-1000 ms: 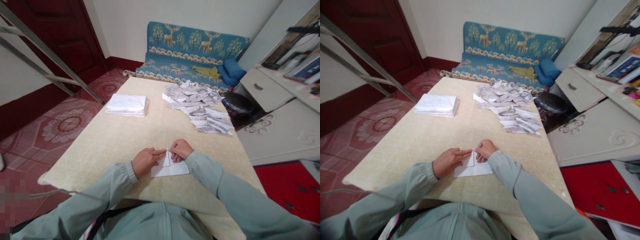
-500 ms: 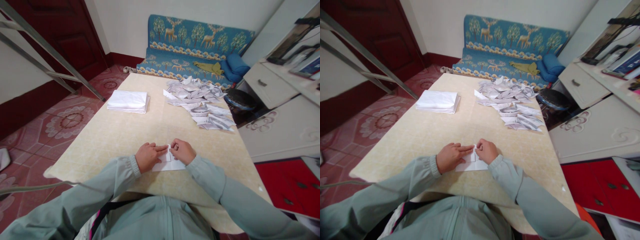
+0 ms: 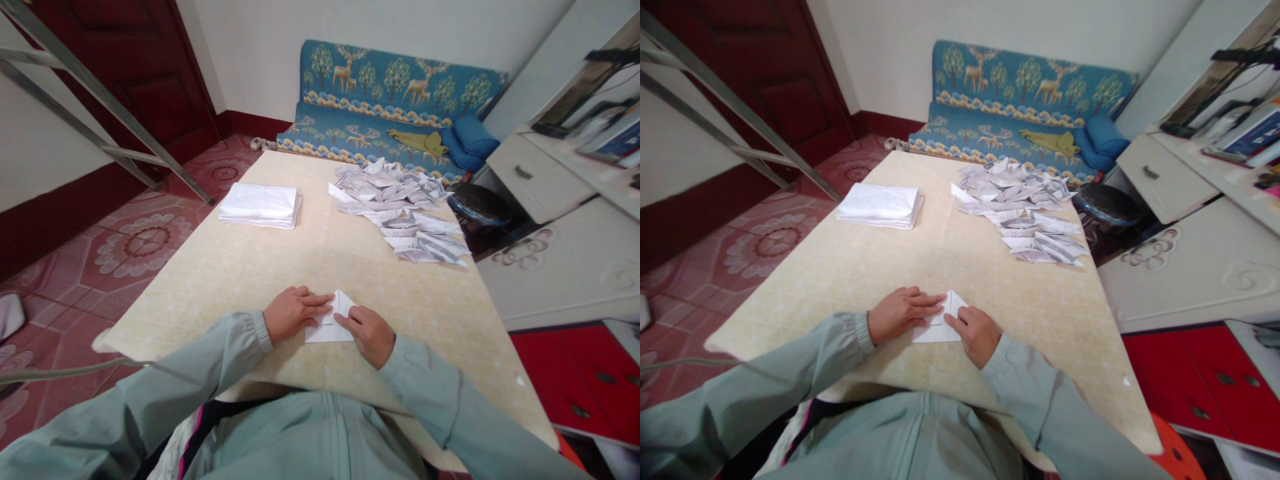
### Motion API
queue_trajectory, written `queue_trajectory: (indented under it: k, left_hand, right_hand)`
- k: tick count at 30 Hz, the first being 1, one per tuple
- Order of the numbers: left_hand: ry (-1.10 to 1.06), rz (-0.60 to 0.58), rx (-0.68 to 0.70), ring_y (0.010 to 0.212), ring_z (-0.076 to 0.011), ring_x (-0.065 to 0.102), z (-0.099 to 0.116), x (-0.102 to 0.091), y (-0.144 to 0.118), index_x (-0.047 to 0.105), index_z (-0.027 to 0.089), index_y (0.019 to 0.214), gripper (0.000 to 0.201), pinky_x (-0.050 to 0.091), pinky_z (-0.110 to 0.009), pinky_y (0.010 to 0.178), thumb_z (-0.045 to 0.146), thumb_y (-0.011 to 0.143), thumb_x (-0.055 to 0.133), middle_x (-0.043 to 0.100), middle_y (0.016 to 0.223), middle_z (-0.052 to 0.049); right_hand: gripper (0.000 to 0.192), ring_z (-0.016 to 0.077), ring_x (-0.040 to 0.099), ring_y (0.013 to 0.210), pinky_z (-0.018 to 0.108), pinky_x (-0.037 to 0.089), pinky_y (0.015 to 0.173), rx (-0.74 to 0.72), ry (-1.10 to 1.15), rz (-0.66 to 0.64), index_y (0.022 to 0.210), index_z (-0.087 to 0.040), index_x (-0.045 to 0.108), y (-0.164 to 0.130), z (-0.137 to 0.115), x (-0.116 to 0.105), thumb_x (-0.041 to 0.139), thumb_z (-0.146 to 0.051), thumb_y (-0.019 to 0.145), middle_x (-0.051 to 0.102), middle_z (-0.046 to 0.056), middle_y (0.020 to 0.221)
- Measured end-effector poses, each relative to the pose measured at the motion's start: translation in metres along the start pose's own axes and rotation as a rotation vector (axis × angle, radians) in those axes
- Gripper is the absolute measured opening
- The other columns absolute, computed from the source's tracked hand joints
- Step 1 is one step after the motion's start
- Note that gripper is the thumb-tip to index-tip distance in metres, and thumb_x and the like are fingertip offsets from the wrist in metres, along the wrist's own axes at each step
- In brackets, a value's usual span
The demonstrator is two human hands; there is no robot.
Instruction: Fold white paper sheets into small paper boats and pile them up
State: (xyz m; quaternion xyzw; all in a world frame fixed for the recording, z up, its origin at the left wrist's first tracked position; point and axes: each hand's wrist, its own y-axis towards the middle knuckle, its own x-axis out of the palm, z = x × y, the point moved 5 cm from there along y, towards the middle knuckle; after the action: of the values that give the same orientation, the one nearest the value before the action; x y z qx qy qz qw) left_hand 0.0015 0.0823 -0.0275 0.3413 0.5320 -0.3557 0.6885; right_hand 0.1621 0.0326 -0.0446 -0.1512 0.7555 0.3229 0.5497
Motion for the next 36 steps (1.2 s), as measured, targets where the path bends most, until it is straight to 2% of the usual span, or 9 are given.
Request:
queue_trajectory:
  k: [5,9,11,13,17,22,27,32,36]
  left_hand:
    - [0.072,0.069,-0.065,0.116,-0.0247,0.044,0.035,0.001,-0.009,0.057,0.022,0.118,0.032,0.037,-0.041,0.091,0.028,0.088,0.048,0.054,0.129,-0.006]
    - [0.093,0.147,-0.216,0.125,-0.0308,0.04,0.073,0.022,-0.01,0.051,0.001,0.122,0.057,0.039,-0.04,0.098,0.042,0.082,0.054,0.045,0.134,-0.02]
    - [0.097,0.183,-0.241,0.127,-0.0324,0.037,0.083,0.029,-0.011,0.049,-0.003,0.123,0.066,0.039,-0.041,0.1,0.047,0.081,0.054,0.042,0.135,-0.023]
    - [0.067,0.191,-0.218,0.129,-0.0317,0.034,0.086,0.032,-0.014,0.046,-0.002,0.125,0.068,0.039,-0.04,0.102,0.048,0.08,0.053,0.041,0.137,-0.023]
    - [-0.04,0.171,-0.178,0.131,-0.029,0.031,0.081,0.027,-0.02,0.044,0.003,0.128,0.058,0.038,-0.041,0.104,0.041,0.084,0.05,0.04,0.138,-0.02]
    - [-0.123,0.182,-0.208,0.129,-0.0265,0.036,0.078,0.02,-0.021,0.04,0.007,0.131,0.054,0.038,-0.042,0.104,0.036,0.086,0.048,0.045,0.135,-0.018]
    - [-0.105,0.183,-0.25,0.126,-0.0255,0.04,0.082,0.021,-0.016,0.033,0.012,0.136,0.055,0.039,-0.041,0.102,0.033,0.087,0.046,0.043,0.137,-0.015]
    - [-0.048,0.138,-0.218,0.126,-0.0272,0.038,0.084,0.019,-0.012,0.036,0.02,0.136,0.051,0.038,-0.041,0.101,0.035,0.088,0.045,0.034,0.144,-0.005]
    - [-0.056,0.13,-0.137,0.126,-0.0244,0.039,0.077,0.015,-0.014,0.042,0.019,0.133,0.049,0.039,-0.037,0.101,0.036,0.087,0.046,0.041,0.141,-0.005]
  right_hand:
    - [0.031,0.0189,0.047,0.073,0.03,0.04,0.066,0.081,-0.04,-0.024,0.113,-0.014,0.058,-0.005,-0.011,0.0,0.039,-0.013,0.089,0.055,0.008,0.08]
    - [0.028,0.0178,0.051,0.078,0.03,0.043,0.069,0.165,0.154,0.055,0.095,-0.019,0.064,-0.005,-0.007,-0.008,0.04,-0.01,0.084,0.054,0.007,0.083]
    - [0.025,0.0184,0.053,0.086,0.032,0.045,0.075,0.283,0.252,0.204,0.083,-0.019,0.064,-0.009,0.005,-0.017,0.04,-0.01,0.082,0.055,0.008,0.093]
    - [0.022,0.0189,0.055,0.089,0.033,0.046,0.078,0.468,0.296,0.327,0.089,-0.019,0.062,-0.016,0.021,-0.022,0.042,-0.013,0.082,0.057,0.008,0.097]
    - [0.02,0.0167,0.058,0.075,0.029,0.048,0.071,0.709,0.355,0.294,0.1,-0.018,0.059,-0.022,0.04,-0.021,0.049,-0.025,0.084,0.063,0.005,0.084]
    - [0.023,0.0182,0.056,0.086,0.032,0.047,0.077,0.517,0.343,0.255,0.089,-0.019,0.066,-0.021,0.025,-0.027,0.044,-0.024,0.088,0.061,0.007,0.09]
    - [0.028,0.0219,0.051,0.096,0.04,0.045,0.083,0.364,0.159,0.203,0.102,-0.02,0.065,-0.03,-0.004,-0.029,0.044,-0.014,0.085,0.058,0.01,0.102]
    - [0.029,0.0218,0.054,0.095,0.04,0.046,0.082,0.368,0.189,0.154,0.101,-0.021,0.066,-0.033,-0.005,-0.028,0.043,-0.014,0.085,0.061,0.009,0.1]
    - [0.026,0.0187,0.059,0.089,0.034,0.05,0.079,0.496,0.373,0.292,0.094,-0.021,0.067,-0.039,0.022,-0.046,0.041,-0.021,0.087,0.064,0.007,0.091]
